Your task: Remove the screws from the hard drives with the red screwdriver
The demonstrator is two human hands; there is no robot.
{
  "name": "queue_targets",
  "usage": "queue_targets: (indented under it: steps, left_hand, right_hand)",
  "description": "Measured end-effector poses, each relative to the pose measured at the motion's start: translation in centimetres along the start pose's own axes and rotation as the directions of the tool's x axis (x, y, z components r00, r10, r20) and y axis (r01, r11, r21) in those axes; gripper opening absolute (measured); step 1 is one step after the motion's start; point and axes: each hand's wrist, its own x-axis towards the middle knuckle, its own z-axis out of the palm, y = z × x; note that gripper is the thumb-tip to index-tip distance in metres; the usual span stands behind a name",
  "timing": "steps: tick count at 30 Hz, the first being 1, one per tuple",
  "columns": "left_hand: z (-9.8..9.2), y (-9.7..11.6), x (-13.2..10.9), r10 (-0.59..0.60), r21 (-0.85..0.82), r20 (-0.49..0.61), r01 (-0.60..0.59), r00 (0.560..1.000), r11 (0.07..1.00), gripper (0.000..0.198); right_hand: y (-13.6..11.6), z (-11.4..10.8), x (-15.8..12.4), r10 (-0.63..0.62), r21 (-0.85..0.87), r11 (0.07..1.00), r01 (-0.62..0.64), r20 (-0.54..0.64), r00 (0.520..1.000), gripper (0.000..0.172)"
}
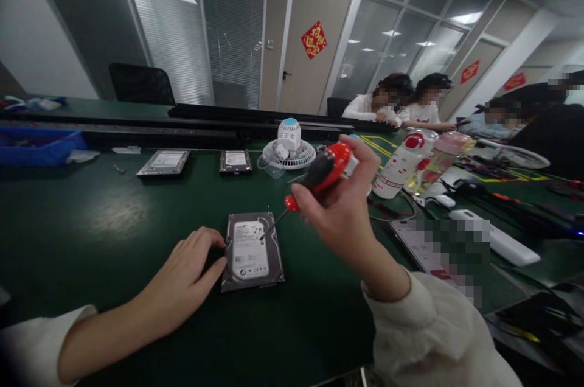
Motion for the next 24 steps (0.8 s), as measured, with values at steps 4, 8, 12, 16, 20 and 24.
queue_targets:
  steps: [4,8,12,16,20,24]
  left_hand:
    - [0.1,0.4,-0.8,0.033,0.022,-0.015,-0.033,0.999,0.999,0.027]
    - [0.3,0.4,-1.7,0.072,0.041,-0.029,-0.07,0.997,0.997,0.03]
    - [0.9,-0.1,-2.4,0.146,0.089,-0.069,-0.14,0.987,0.986,0.033]
    - [1.4,-0.5,-3.0,0.211,0.161,-0.067,-0.198,0.975,0.967,0.037]
    - [1.6,-0.4,-3.2,0.249,0.206,-0.068,-0.231,0.966,0.951,0.044]
    - [1.6,-0.2,-3.2,0.25,0.234,-0.049,-0.232,0.967,0.944,0.046]
  right_hand:
    - [-0.1,2.7,3.4,0.167,0.291,0.936,-0.2,0.134,0.977,0.061]
    - [-0.7,4.7,4.6,0.184,0.326,0.912,-0.249,0.216,0.959,0.06]
    - [-1.1,5.5,3.4,0.203,0.381,0.882,-0.278,0.227,0.953,0.059]
    - [-0.9,5.2,1.2,0.166,0.349,0.914,-0.205,0.137,0.976,0.06]
    - [-0.4,4.9,0.1,0.108,0.173,0.979,-0.11,0.017,0.994,0.057]
    - [0.2,4.9,0.2,0.093,0.053,0.994,-0.094,0.012,0.996,0.05]
